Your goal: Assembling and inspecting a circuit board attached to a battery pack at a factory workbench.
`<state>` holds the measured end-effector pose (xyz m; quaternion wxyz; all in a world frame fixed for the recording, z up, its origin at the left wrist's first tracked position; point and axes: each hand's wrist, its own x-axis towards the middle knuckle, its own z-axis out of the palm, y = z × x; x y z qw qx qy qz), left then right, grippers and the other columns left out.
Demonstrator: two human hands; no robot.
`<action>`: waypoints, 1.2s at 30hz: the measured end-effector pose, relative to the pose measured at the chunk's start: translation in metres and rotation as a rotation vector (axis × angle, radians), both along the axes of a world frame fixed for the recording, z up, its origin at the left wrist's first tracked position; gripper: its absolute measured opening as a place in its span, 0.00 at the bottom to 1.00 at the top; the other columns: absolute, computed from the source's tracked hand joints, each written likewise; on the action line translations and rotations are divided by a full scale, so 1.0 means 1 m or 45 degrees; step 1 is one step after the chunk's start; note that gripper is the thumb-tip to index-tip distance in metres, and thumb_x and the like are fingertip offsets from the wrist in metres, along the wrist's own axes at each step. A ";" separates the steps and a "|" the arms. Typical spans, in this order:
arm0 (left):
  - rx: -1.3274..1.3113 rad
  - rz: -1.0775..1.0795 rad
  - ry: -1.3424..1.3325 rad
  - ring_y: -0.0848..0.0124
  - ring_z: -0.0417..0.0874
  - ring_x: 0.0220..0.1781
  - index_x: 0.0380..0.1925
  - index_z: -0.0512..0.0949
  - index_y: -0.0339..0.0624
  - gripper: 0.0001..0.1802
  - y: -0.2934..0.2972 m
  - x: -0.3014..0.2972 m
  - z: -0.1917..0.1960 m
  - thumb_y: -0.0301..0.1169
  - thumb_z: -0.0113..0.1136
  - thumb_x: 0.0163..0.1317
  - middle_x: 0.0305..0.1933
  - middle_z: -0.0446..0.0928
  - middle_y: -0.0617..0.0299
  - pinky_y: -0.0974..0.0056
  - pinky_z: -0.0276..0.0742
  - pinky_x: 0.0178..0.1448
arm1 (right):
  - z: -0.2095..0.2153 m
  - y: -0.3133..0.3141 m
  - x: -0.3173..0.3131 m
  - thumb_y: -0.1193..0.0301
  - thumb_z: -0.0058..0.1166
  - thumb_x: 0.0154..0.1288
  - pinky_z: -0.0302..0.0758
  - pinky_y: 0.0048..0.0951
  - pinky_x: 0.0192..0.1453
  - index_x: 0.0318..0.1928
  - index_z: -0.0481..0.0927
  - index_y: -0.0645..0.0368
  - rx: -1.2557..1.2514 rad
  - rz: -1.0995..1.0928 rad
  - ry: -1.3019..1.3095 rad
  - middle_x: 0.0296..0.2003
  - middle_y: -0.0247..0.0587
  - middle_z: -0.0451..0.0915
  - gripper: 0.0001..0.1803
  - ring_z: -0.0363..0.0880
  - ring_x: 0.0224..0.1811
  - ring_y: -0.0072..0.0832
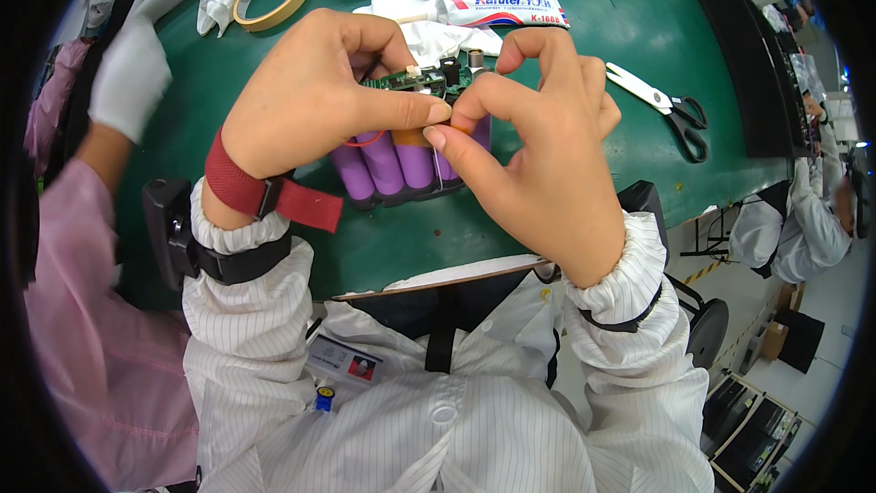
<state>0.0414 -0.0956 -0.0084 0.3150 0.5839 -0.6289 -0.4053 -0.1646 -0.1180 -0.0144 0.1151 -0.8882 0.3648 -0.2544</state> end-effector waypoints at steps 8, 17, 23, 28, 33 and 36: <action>-0.005 0.002 0.004 0.79 0.81 0.22 0.25 0.78 0.35 0.14 -0.001 -0.001 -0.001 0.33 0.73 0.54 0.22 0.83 0.59 0.75 0.72 0.25 | 0.007 0.001 0.003 0.67 0.73 0.48 0.63 0.36 0.55 0.28 0.80 0.53 0.027 -0.021 0.035 0.45 0.38 0.71 0.12 0.66 0.48 0.36; -0.045 0.000 0.064 0.79 0.80 0.21 0.24 0.79 0.35 0.12 0.001 -0.003 -0.003 0.31 0.72 0.53 0.21 0.83 0.59 0.74 0.71 0.25 | 0.006 0.007 0.007 0.68 0.73 0.48 0.62 0.36 0.53 0.27 0.80 0.55 -0.012 -0.106 0.049 0.45 0.37 0.72 0.12 0.67 0.47 0.35; -0.043 -0.022 0.101 0.79 0.81 0.22 0.25 0.79 0.35 0.13 0.000 -0.002 -0.004 0.32 0.72 0.54 0.22 0.83 0.59 0.75 0.70 0.25 | 0.007 0.007 0.010 0.66 0.73 0.48 0.61 0.39 0.54 0.26 0.80 0.54 -0.057 -0.152 0.114 0.44 0.36 0.72 0.12 0.68 0.48 0.36; -0.046 -0.039 0.142 0.79 0.81 0.22 0.26 0.79 0.35 0.13 -0.003 0.002 -0.009 0.33 0.72 0.55 0.22 0.83 0.59 0.75 0.69 0.25 | 0.006 0.000 0.012 0.65 0.73 0.48 0.62 0.40 0.56 0.26 0.81 0.54 -0.047 -0.101 0.106 0.44 0.35 0.73 0.12 0.69 0.50 0.37; -0.047 -0.054 0.039 0.80 0.80 0.25 0.26 0.80 0.34 0.13 -0.007 0.005 -0.013 0.34 0.70 0.58 0.24 0.83 0.60 0.75 0.70 0.29 | 0.005 -0.004 0.009 0.65 0.73 0.48 0.64 0.41 0.57 0.27 0.82 0.54 0.026 -0.081 0.110 0.44 0.35 0.73 0.12 0.70 0.50 0.38; -0.087 0.011 0.126 0.82 0.75 0.27 0.26 0.81 0.32 0.17 -0.005 0.003 -0.012 0.38 0.65 0.61 0.24 0.79 0.65 0.73 0.67 0.31 | 0.004 -0.003 0.009 0.65 0.74 0.48 0.65 0.41 0.56 0.27 0.82 0.55 0.023 -0.087 0.093 0.43 0.35 0.73 0.12 0.69 0.50 0.38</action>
